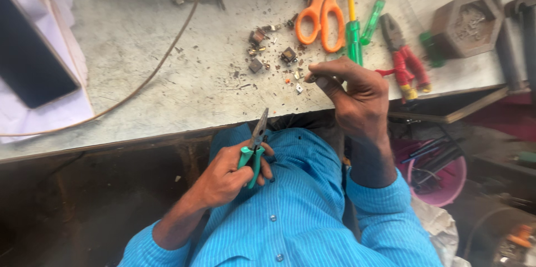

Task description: The person uses pliers to strip and bend wires on small electrical components at a cluttered workbench. They repeatedly pick up components, manipulate the wires with pliers, and place them back on the table.

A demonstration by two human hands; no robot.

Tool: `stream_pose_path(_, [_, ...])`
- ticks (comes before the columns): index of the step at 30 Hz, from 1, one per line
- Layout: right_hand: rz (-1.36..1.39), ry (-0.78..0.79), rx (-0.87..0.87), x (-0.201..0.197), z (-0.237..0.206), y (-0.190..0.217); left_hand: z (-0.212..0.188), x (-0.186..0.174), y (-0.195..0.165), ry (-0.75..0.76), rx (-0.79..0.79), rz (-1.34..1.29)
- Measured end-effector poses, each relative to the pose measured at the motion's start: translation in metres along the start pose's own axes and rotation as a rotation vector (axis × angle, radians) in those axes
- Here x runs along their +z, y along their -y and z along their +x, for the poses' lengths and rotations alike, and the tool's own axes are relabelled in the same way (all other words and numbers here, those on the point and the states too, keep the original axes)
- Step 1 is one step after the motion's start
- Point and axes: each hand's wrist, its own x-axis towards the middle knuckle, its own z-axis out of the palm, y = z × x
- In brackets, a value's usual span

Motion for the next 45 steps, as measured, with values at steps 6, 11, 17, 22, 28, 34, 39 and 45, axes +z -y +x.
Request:
stream_pose_path(6, [-0.664, -0.072, -0.247, 0.009, 0.003, 0.002, -0.004, -0.002, 0.0, 0.007, 0.001, -0.015])
stream_pose_path(11, [-0.883, -0.018, -0.23, 0.012, 0.003, -0.003, -0.002, 0.0, 0.003, 0.003, 0.014, 0.004])
stream_pose_path(17, [-0.86, 0.121, -0.176, 0.016, 0.004, 0.005, -0.003, 0.001, 0.005, 0.009, 0.0, 0.003])
stream_pose_path(22, [-0.817, 0.138, -0.204, 0.024, 0.004, 0.007, -0.004, 0.001, 0.005, 0.0, 0.005, -0.014])
stream_pose_path(28, [-0.76, 0.172, -0.265, 0.045, 0.006, 0.003, -0.007, 0.0, 0.002, 0.003, 0.018, 0.025])
stream_pose_path(34, [-0.896, 0.067, -0.347, 0.048, 0.027, 0.002, -0.013, -0.003, 0.005, -0.007, 0.033, 0.007])
stream_pose_path(39, [-0.902, 0.039, -0.379, 0.052, 0.028, 0.001, -0.013, -0.002, 0.005, 0.002, -0.024, -0.039])
stream_pose_path(45, [-0.67, -0.019, -0.342, 0.035, 0.006, 0.005, -0.013, -0.001, 0.0, 0.015, 0.028, -0.017])
